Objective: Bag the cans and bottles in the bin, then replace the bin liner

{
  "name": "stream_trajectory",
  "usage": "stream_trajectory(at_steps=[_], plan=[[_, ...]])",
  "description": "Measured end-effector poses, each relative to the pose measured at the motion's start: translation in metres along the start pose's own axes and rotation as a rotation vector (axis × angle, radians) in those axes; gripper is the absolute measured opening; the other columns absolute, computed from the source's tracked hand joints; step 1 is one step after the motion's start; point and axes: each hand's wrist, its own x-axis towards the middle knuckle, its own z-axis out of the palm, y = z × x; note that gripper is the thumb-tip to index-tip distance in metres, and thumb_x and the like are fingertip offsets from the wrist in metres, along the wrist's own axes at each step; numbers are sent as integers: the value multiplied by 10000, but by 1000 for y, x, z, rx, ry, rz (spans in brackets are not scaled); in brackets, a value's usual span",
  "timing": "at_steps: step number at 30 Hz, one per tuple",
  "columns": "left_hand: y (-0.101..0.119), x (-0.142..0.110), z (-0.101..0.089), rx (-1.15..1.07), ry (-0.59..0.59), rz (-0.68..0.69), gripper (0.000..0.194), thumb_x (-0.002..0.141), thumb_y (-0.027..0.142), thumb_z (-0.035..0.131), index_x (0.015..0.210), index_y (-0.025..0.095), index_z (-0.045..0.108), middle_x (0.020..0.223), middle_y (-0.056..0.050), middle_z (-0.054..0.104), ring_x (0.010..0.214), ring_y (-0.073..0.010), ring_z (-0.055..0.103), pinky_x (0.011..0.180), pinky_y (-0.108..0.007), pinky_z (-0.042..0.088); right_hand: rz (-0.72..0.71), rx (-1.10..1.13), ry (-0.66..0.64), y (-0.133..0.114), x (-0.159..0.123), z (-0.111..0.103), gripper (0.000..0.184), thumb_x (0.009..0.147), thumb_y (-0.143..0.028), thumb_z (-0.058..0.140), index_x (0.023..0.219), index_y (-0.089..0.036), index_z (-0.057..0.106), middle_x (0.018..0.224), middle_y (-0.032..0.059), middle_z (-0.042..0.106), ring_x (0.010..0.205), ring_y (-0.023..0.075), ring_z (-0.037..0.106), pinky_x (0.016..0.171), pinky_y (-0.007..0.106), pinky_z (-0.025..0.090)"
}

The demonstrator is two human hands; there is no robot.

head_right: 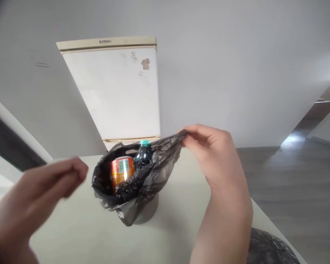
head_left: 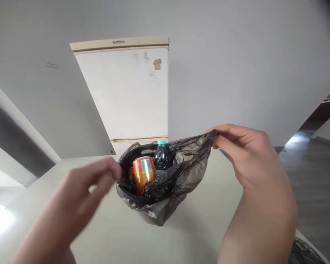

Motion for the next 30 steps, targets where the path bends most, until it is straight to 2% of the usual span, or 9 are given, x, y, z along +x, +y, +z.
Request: stream_trajectory(at_steps=[1, 2, 4, 8, 11, 18, 24, 28, 30], plan=[[-11, 16, -6, 114, -4, -67, 225, 860, 440, 673, 745, 248, 700, 585, 5, 565, 499, -144, 463, 438, -277, 338, -10, 111, 18, -2, -1, 3, 105, 874, -295, 725, 937, -251, 796, 924, 34, 733, 896, 218, 672, 806, 340, 528], [-23, 29, -9, 180, 85, -154, 228, 872, 466, 639, 819, 257, 714, 674, -9, 639, 563, -169, 538, 469, -281, 386, -14, 212, 22, -3, -1, 6, 80, 868, -285, 732, 915, -250, 786, 920, 31, 720, 892, 211, 662, 798, 336, 533], [-45, 48, -8, 127, 47, -337, 347, 834, 555, 666, 969, 242, 732, 907, -65, 754, 807, -249, 695, 610, -318, 532, 3, 365, 32, -5, 0, 12, 30, 854, -262, 734, 867, -248, 757, 903, 23, 691, 866, 197, 644, 754, 321, 538], [-68, 56, 4, -42, -453, -495, 394, 798, 587, 735, 927, 215, 741, 999, -97, 767, 1001, -306, 722, 804, -382, 595, 82, 537, 56, -7, 3, 19, 13, 833, -234, 687, 829, -227, 699, 859, 25, 639, 792, 176, 616, 629, 284, 509], [-70, 54, 2, -137, -554, -399, 361, 806, 535, 778, 750, 194, 674, 789, -44, 693, 789, -214, 672, 704, -301, 563, 167, 641, 95, -5, 6, 24, 27, 787, -233, 638, 796, -213, 653, 804, 28, 608, 784, 194, 643, 590, 285, 506], [-59, 57, -19, -478, -123, -328, 377, 848, 524, 803, 809, 162, 704, 654, 11, 546, 582, -90, 467, 508, -169, 450, 223, 751, 279, 9, 17, 30, 153, 750, -252, 622, 888, -235, 557, 912, 45, 693, 972, 310, 744, 731, 401, 599], [-51, 61, -10, -798, 224, -216, 103, 937, 197, 689, 884, 145, 761, 885, -38, 664, 834, -117, 618, 736, -149, 567, 168, 812, 262, 9, 17, 33, 170, 791, -193, 620, 918, -248, 522, 771, -15, 588, 700, 187, 643, 676, 367, 593], [-49, 64, -2, -881, 195, -179, 171, 966, 244, 660, 825, 158, 705, 909, -57, 670, 877, -163, 645, 738, -237, 604, 129, 839, 221, 0, 14, 39, 186, 780, -105, 615, 902, -233, 554, 660, -67, 395, 498, 78, 340, 453, 186, 364], [-48, 65, 2, -942, 181, -212, 214, 991, 278, 629, 829, 158, 700, 1027, -99, 721, 1044, -224, 688, 834, -308, 632, 149, 857, 203, -1, 15, 43, 185, 770, -106, 614, 917, -218, 595, 685, -50, 420, 521, 79, 349, 446, 182, 333]])
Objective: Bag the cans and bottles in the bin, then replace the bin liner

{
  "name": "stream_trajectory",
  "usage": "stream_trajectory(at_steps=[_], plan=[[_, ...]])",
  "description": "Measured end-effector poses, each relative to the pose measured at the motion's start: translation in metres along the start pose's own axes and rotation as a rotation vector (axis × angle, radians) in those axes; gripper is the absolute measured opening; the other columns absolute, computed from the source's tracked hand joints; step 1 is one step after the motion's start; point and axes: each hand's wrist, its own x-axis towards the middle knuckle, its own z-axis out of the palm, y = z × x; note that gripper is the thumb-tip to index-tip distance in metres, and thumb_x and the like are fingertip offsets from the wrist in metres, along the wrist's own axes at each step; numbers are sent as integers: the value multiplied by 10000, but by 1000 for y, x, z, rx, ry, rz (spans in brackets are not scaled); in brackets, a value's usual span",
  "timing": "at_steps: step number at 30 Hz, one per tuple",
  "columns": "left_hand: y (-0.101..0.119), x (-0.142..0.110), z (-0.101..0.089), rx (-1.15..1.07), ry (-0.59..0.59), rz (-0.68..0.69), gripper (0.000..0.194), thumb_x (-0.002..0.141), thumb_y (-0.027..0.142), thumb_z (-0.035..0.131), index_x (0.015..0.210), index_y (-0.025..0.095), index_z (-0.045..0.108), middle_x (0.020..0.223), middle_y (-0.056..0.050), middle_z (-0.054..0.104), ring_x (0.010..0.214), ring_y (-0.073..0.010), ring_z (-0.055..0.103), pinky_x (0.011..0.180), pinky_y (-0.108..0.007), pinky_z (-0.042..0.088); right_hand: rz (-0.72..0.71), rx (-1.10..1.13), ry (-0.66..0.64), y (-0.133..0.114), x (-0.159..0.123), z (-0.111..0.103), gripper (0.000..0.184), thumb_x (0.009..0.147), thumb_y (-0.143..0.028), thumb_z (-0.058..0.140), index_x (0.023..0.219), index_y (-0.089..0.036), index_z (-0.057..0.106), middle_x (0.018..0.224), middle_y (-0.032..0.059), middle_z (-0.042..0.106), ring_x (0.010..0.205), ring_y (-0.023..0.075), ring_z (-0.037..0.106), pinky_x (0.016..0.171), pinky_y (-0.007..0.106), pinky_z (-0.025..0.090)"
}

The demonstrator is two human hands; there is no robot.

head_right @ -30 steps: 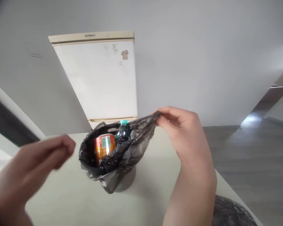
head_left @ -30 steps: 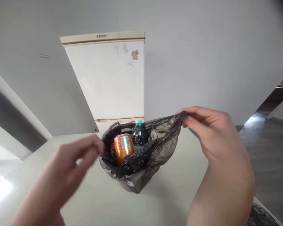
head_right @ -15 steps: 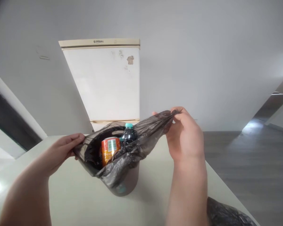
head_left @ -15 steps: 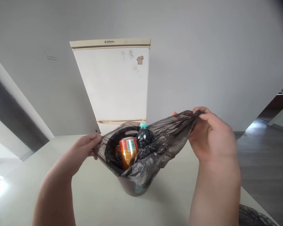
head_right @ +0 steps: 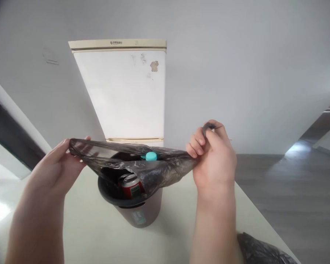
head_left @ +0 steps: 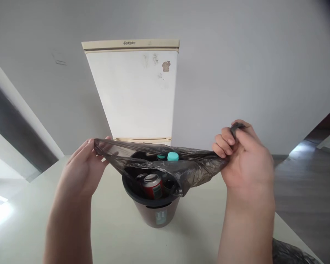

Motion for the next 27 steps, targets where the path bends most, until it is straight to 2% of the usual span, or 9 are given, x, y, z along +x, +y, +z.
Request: stream_trajectory(at_steps=[2, 5, 7, 10, 14, 16, 18, 23, 27], plan=[[-3, 1, 3, -62, 17, -13, 239, 1008, 300, 614, 836, 165, 710, 1172, -117, 739, 1217, -257, 670, 968, -361, 622, -4, 11, 18, 4, 3, 0, 193, 748, -108, 617, 922, -191, 636, 748, -13, 500, 592, 95, 442, 497, 203, 406], [-8, 2, 4, -120, 9, -20, 203, 998, 326, 654, 847, 205, 720, 1290, -58, 729, 1287, -237, 651, 1035, -353, 604, -164, -22, 62, 13, 10, -6, 243, 720, -77, 643, 938, -173, 689, 810, 14, 579, 681, 115, 533, 589, 241, 494], [-10, 2, 3, -114, -8, -11, 183, 987, 347, 683, 855, 229, 730, 1264, -25, 739, 1267, -217, 663, 1019, -321, 607, -260, -86, 81, 17, 14, -12, 222, 762, -100, 695, 968, -180, 705, 856, 18, 625, 719, 130, 596, 660, 282, 546], [-9, 1, 1, -57, -52, -15, 192, 985, 395, 693, 891, 243, 764, 1122, -24, 762, 1123, -189, 707, 942, -277, 623, -210, -229, 94, 21, 14, -15, 149, 894, -297, 749, 960, -174, 695, 923, 54, 679, 758, 175, 688, 732, 359, 591], [-6, -4, 1, -66, -89, 36, 138, 969, 362, 722, 941, 249, 796, 1025, -19, 752, 944, -138, 707, 876, -230, 629, -89, -256, 57, 20, 6, -7, 241, 987, -455, 687, 951, -223, 634, 672, -45, 516, 554, 120, 562, 585, 294, 534], [-4, -6, 3, -81, -84, 94, 97, 960, 314, 734, 966, 251, 807, 1069, -16, 753, 970, -126, 704, 916, -207, 620, -107, -170, 33, 17, 2, -2, 212, 1004, -445, 671, 960, -247, 607, 614, -89, 344, 460, 77, 375, 487, 228, 424], [-2, -7, 7, -83, -81, 148, 111, 946, 258, 740, 1026, 265, 818, 1185, -11, 749, 1089, -130, 695, 993, -194, 595, -144, -66, 23, 13, 1, 1, 156, 995, -390, 673, 976, -248, 610, 641, -87, 280, 469, 72, 291, 460, 210, 359], [-1, -14, 20, -48, -93, 345, 421, 909, 172, 731, 1292, 345, 756, 1585, 49, 545, 1465, -197, 505, 1198, -270, 489, -227, -9, 8, 10, -2, 13, 162, 871, -187, 686, 1032, -200, 683, 842, 0, 509, 669, 107, 483, 584, 253, 461], [-6, -24, 34, 28, -68, 406, 448, 908, 253, 766, 1341, 364, 729, 1543, 17, 594, 1430, -248, 552, 1204, -371, 500, -335, -116, -5, 25, -18, 35, 79, 929, -249, 688, 999, -222, 665, 874, 4, 587, 657, 108, 522, 616, 272, 481]])
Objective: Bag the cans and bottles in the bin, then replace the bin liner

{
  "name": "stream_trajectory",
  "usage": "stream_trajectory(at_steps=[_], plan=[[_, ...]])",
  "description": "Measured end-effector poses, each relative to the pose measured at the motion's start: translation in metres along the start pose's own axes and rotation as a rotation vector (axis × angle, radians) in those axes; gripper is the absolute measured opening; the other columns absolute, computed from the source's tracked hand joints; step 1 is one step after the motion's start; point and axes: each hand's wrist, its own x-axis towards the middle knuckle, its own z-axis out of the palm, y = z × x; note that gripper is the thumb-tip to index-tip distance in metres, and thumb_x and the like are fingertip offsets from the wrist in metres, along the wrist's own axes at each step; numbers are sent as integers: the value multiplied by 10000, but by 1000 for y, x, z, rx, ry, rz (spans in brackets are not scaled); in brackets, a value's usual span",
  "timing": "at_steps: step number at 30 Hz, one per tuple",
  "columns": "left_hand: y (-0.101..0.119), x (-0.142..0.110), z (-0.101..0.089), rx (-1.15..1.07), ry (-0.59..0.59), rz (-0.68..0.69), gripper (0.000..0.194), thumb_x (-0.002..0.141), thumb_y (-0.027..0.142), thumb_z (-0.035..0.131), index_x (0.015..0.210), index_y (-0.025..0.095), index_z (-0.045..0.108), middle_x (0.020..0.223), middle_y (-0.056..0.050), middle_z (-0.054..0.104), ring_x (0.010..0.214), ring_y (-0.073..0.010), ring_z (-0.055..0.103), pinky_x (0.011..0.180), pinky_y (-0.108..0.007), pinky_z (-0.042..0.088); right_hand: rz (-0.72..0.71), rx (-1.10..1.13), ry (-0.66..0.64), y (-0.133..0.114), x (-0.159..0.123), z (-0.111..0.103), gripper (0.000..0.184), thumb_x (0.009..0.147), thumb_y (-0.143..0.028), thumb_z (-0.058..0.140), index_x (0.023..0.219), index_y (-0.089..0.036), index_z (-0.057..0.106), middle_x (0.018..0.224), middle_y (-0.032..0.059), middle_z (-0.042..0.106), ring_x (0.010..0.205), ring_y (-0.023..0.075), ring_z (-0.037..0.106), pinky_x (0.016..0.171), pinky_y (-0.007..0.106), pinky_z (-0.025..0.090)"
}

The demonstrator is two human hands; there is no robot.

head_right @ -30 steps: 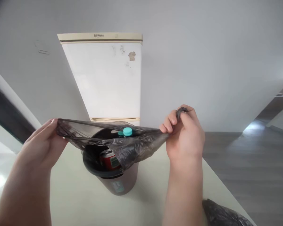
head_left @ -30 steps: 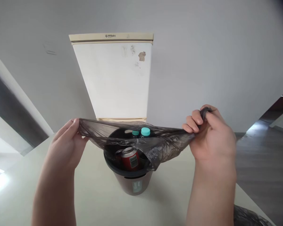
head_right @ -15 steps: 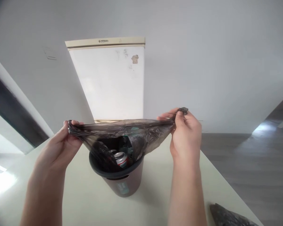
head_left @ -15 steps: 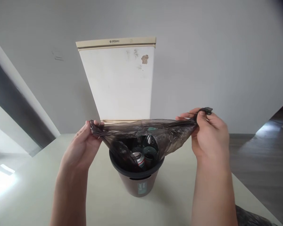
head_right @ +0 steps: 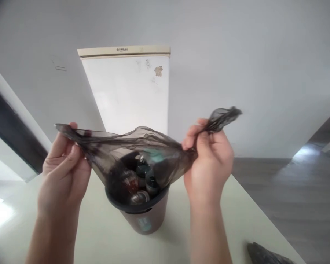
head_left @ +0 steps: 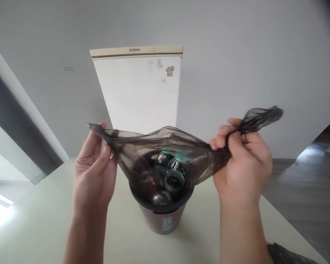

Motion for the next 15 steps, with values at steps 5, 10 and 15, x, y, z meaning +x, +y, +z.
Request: stream_trajectory(at_steps=[5, 10, 15], plan=[[-6, -8, 7, 7, 14, -25, 453, 841, 240, 846, 1276, 343, 770, 1438, -8, 679, 1113, -162, 717, 1016, -252, 601, 145, -83, -85, 8, -20, 19, 157, 1021, -416, 629, 1013, -260, 647, 659, -46, 470, 529, 105, 437, 491, 238, 379], [1, 0, -4, -35, 178, 129, 344, 858, 143, 811, 1126, 358, 802, 1228, 66, 757, 1168, -122, 678, 1002, -199, 587, 59, -6, 15, -10, -8, 7, 89, 981, -329, 669, 1057, -285, 658, 693, -52, 361, 558, 106, 382, 522, 240, 386], [6, 2, -8, -50, 132, 72, 305, 851, 145, 824, 1049, 366, 756, 1019, 82, 739, 1008, -98, 697, 943, -199, 592, -15, -35, 28, -19, -4, 2, 136, 949, -274, 693, 1077, -273, 646, 789, -18, 539, 637, 121, 473, 618, 268, 469]])
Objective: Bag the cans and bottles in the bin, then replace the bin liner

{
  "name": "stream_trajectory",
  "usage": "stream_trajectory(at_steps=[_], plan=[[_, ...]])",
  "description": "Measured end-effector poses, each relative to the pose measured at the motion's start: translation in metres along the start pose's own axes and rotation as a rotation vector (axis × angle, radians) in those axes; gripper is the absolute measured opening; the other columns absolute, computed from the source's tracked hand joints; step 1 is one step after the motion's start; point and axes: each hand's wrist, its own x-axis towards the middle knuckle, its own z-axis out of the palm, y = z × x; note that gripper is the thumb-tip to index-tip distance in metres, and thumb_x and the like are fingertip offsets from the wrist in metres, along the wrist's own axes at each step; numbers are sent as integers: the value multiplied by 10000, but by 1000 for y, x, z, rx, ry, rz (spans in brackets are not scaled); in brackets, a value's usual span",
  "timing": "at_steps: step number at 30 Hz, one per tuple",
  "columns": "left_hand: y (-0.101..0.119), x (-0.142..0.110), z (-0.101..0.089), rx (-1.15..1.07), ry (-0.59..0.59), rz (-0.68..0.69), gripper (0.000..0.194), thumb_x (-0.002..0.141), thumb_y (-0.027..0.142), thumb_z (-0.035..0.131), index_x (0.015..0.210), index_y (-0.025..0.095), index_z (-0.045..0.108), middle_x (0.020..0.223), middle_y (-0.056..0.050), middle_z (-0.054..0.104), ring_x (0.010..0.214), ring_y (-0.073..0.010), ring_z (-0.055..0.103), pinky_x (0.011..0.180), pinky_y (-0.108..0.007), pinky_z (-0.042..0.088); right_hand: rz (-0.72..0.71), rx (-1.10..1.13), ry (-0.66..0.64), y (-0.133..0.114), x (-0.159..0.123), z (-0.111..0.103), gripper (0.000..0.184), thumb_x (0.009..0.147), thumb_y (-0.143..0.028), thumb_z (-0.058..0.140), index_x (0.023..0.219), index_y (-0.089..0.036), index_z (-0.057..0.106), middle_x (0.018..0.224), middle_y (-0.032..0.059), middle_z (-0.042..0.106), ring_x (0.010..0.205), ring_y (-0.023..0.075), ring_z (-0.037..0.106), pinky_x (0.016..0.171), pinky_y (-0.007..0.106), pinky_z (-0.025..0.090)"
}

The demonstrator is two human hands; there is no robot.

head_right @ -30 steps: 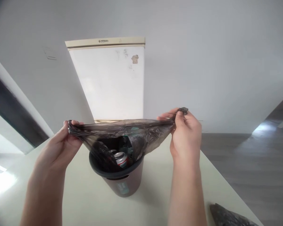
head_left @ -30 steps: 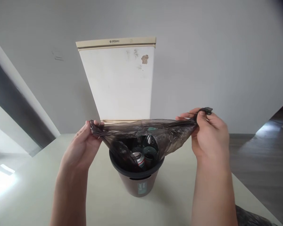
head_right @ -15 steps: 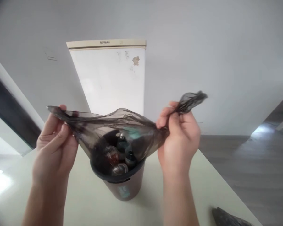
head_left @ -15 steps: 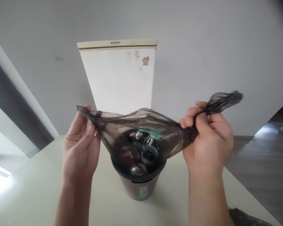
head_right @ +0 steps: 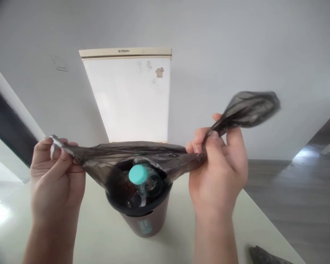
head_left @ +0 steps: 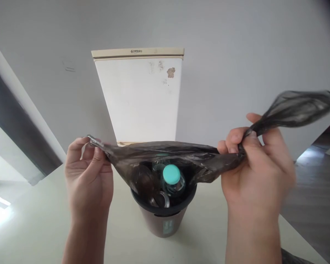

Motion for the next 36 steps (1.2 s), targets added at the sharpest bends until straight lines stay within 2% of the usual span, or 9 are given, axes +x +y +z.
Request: stream_trajectory(at_steps=[6, 9, 12, 16, 20, 23, 26, 29, 36], plan=[[4, -19, 15, 127, -99, -135, 229, 824, 362, 870, 1034, 315, 793, 910, 17, 746, 819, -149, 713, 790, -275, 631, 170, -124, -171, 17, -18, 16, 148, 975, -381, 700, 961, -244, 645, 806, -1, 675, 559, 105, 510, 514, 231, 415], [10, -30, 25, 229, -233, -143, 141, 796, 391, 886, 836, 273, 820, 884, -42, 771, 1057, -278, 742, 893, -384, 647, 278, -281, -441, 20, -29, 25, 163, 951, -384, 723, 952, -224, 757, 847, 30, 742, 683, 163, 663, 591, 256, 510], [16, -36, 32, 311, -371, -186, 181, 769, 411, 898, 736, 252, 818, 1113, -99, 791, 1287, -394, 657, 967, -471, 635, 334, -358, -702, 19, -39, 33, 170, 973, -307, 662, 993, -248, 820, 897, 24, 778, 802, 199, 722, 711, 288, 563], [17, -37, 34, 407, -386, -272, 236, 788, 459, 865, 820, 228, 830, 1118, -121, 798, 1147, -396, 729, 831, -451, 671, 320, -445, -842, 14, -41, 36, 225, 983, -241, 604, 1005, -274, 826, 924, 12, 782, 827, 193, 718, 747, 298, 563], [16, -37, 36, 595, -218, -202, 259, 850, 466, 799, 974, 239, 813, 893, -49, 802, 825, -275, 775, 701, -377, 664, 372, -436, -890, 8, -38, 32, 167, 969, -266, 638, 1111, -262, 726, 969, 8, 768, 870, 189, 713, 766, 292, 560], [15, -39, 39, 784, -140, -124, 227, 826, 421, 821, 981, 264, 771, 789, 6, 767, 682, -222, 730, 585, -321, 612, 358, -445, -938, 4, -38, 29, 292, 937, -220, 656, 1216, -298, 620, 855, -43, 726, 768, 162, 666, 697, 265, 531], [17, -42, 39, 877, -208, -98, 136, 836, 391, 796, 881, 264, 773, 765, 19, 760, 699, -228, 730, 597, -323, 599, 284, -447, -966, 2, -38, 29, 376, 926, -153, 618, 1253, -334, 655, 934, -39, 744, 816, 162, 687, 751, 277, 552], [20, -42, 37, 823, -306, -198, 158, 851, 393, 770, 917, 258, 820, 830, 5, 786, 760, -245, 750, 627, -324, 609, 204, -452, -896, 4, -37, 29, 238, 967, -205, 619, 1107, -311, 780, 1018, -8, 770, 941, 184, 725, 864, 295, 562], [28, -43, 37, 607, -484, -292, 405, 787, 445, 864, 1125, 234, 796, 1024, -52, 802, 919, -258, 779, 786, -322, 668, 172, -581, -638, 12, -35, 32, 153, 956, -261, 652, 897, -210, 783, 867, 24, 758, 779, 176, 700, 722, 272, 529]])
